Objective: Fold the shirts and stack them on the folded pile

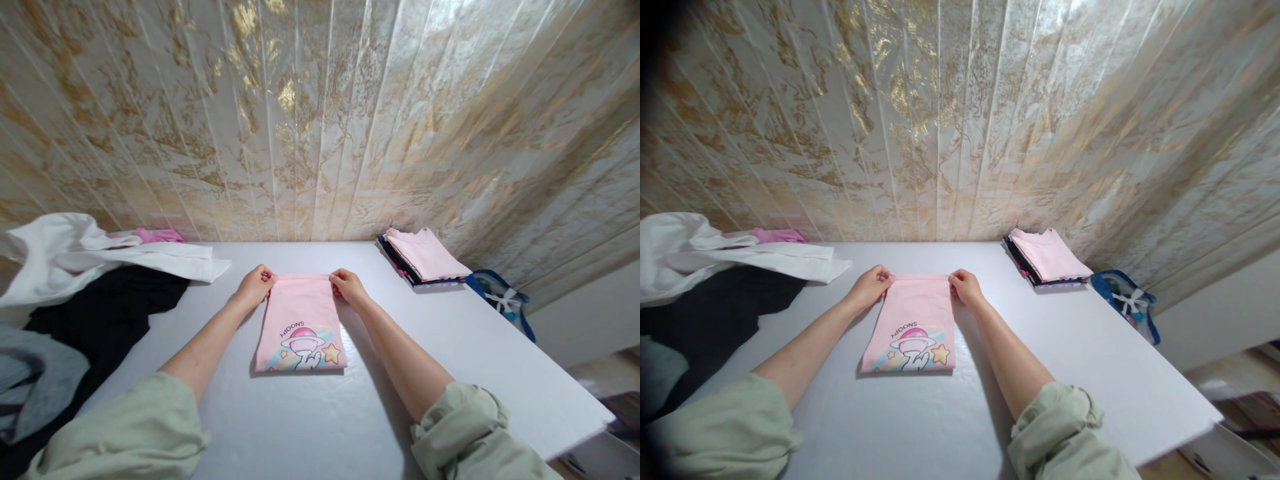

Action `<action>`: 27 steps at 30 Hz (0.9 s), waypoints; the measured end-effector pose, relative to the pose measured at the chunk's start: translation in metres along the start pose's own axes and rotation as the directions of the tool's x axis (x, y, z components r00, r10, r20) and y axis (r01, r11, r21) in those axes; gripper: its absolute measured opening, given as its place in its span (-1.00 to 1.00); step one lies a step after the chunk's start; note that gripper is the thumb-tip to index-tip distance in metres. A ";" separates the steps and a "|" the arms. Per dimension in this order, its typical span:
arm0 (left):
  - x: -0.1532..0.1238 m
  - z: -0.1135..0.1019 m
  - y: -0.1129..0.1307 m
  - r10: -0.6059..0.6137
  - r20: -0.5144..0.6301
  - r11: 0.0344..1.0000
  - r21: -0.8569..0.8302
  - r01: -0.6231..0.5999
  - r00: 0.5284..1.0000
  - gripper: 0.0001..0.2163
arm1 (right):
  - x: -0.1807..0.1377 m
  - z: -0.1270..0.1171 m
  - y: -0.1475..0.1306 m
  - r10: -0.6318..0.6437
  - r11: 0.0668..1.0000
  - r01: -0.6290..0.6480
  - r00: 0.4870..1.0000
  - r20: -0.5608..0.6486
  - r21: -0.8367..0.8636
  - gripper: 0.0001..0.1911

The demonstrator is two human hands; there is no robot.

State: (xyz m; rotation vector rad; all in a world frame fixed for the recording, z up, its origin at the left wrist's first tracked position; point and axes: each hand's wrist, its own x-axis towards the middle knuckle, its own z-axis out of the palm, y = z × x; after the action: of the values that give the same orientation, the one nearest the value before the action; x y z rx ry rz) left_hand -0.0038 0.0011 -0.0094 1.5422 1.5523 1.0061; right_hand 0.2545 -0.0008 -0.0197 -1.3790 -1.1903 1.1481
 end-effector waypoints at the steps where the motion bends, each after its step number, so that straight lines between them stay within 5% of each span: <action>1: 0.002 0.002 -0.001 0.006 -0.020 1.000 0.028 -0.006 1.000 -0.88 | 0.000 0.000 0.000 0.004 1.000 -0.004 1.000 0.002 0.006 -0.85; 15: 0.006 0.006 -0.005 0.035 -0.040 0.960 0.278 -0.022 0.999 -0.91 | -0.004 0.000 -0.001 -0.007 0.999 0.008 1.000 -0.026 0.043 -0.83; 22: -0.005 0.001 -0.001 0.032 -0.030 0.942 0.336 -0.020 0.999 -0.74 | -0.006 -0.002 -0.003 -0.014 1.000 0.015 1.000 -0.027 0.016 -0.91; 27: -0.018 -0.002 -0.002 -0.008 -0.033 0.897 0.442 0.022 0.999 -0.91 | -0.006 -0.002 -0.003 -0.011 0.999 0.011 1.000 -0.015 -0.032 -0.86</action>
State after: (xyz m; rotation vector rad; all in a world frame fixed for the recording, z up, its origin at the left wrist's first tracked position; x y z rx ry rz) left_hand -0.0058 -0.0167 -0.0108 1.8178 1.9056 0.6942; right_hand 0.2553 -0.0066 -0.0163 -1.4008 -1.2086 1.1135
